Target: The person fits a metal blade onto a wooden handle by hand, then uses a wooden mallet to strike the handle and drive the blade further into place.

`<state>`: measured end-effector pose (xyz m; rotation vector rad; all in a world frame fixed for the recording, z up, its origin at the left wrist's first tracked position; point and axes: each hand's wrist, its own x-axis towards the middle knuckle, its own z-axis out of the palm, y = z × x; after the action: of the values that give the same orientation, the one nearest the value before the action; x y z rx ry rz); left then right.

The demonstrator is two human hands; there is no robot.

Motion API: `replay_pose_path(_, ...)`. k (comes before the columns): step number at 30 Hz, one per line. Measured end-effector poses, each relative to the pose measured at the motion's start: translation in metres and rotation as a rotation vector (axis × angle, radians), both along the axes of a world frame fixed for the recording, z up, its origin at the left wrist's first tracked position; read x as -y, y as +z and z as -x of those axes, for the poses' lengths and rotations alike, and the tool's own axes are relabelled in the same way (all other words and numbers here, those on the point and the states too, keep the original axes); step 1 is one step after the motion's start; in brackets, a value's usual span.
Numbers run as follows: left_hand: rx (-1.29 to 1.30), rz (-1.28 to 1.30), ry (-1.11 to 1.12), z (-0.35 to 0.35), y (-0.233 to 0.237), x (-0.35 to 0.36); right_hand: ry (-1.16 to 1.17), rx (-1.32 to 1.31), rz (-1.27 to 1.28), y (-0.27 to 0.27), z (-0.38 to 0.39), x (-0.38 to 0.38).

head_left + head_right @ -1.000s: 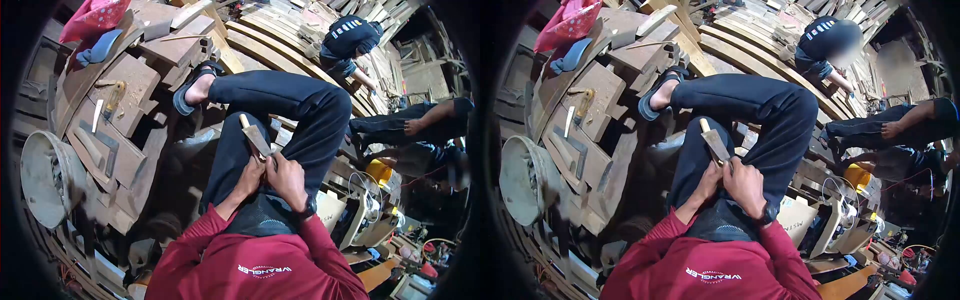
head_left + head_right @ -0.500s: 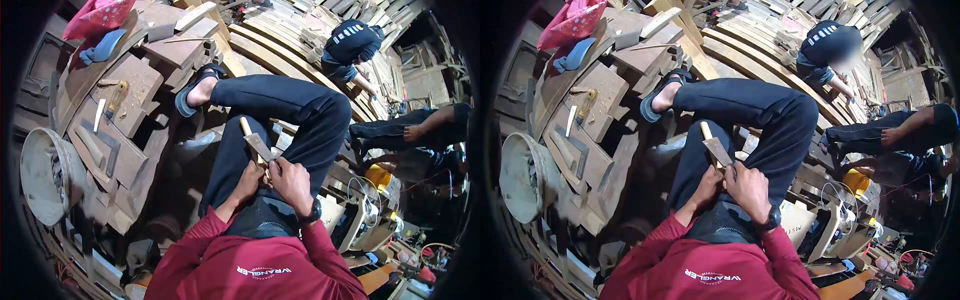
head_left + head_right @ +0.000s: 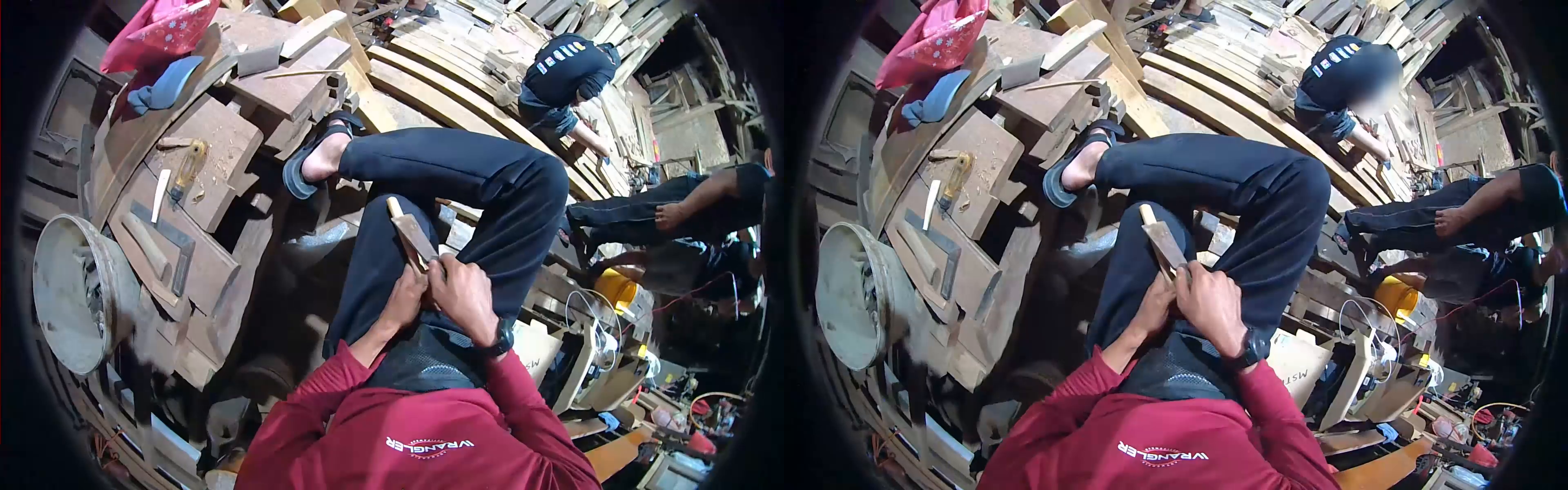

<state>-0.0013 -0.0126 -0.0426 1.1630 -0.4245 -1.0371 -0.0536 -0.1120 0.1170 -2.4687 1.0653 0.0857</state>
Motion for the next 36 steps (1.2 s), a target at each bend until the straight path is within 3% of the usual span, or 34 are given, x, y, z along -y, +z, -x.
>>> replay_pose_path(1,0.046,-0.066,0.004,-0.007,0.034,0.000,-0.016,0.035,0.009,-0.005,-0.003,-0.001)
replay_pose_path(5,-0.296,-0.098,-0.110,-0.014,0.039,-0.005,0.014,-0.041,0.019,0.014,0.005,-0.002)
replay_pose_path(8,0.105,-0.114,-0.081,0.001,-0.004,-0.009,-0.023,-0.011,0.011,0.011,0.010,-0.004)
replay_pose_path(9,-0.072,-0.125,-0.083,-0.007,0.041,-0.005,-0.035,-0.014,0.003,0.002,0.007,-0.003)
replay_pose_path(12,0.052,-0.024,-0.001,-0.002,0.024,0.001,-0.001,0.039,-0.017,-0.012,-0.002,0.000)
replay_pose_path(13,0.207,-0.043,0.023,-0.004,0.015,0.002,0.009,0.002,0.011,-0.008,-0.003,-0.001)
replay_pose_path(16,-0.192,-0.018,-0.044,-0.001,0.014,-0.003,0.044,-0.010,-0.001,0.008,0.007,0.000)
replay_pose_path(17,-0.047,-0.048,-0.057,0.000,0.019,-0.005,0.034,0.007,-0.006,0.007,0.008,0.000)
replay_pose_path(19,-0.034,-0.100,-0.080,-0.006,0.047,-0.004,-0.005,-0.005,0.000,0.001,0.000,0.001)
replay_pose_path(21,0.036,-0.114,-0.127,-0.009,0.041,-0.004,-0.030,0.022,-0.015,-0.008,-0.008,0.004)
replay_pose_path(25,-0.260,0.022,-0.020,-0.005,0.033,-0.003,0.015,0.013,-0.007,0.008,0.002,0.001)
replay_pose_path(28,0.356,-0.065,-0.130,-0.006,0.024,-0.006,0.009,0.018,-0.040,0.001,0.006,0.000)
replay_pose_path(29,-0.093,-0.119,-0.102,-0.001,0.031,-0.005,-0.001,0.027,-0.035,-0.009,0.001,0.000)
replay_pose_path(33,-0.286,-0.088,-0.067,-0.007,0.038,-0.005,0.019,0.027,0.014,-0.002,-0.005,0.000)
replay_pose_path(36,-0.312,-0.029,-0.070,0.002,0.009,-0.004,0.017,0.012,-0.048,0.009,0.004,-0.002)
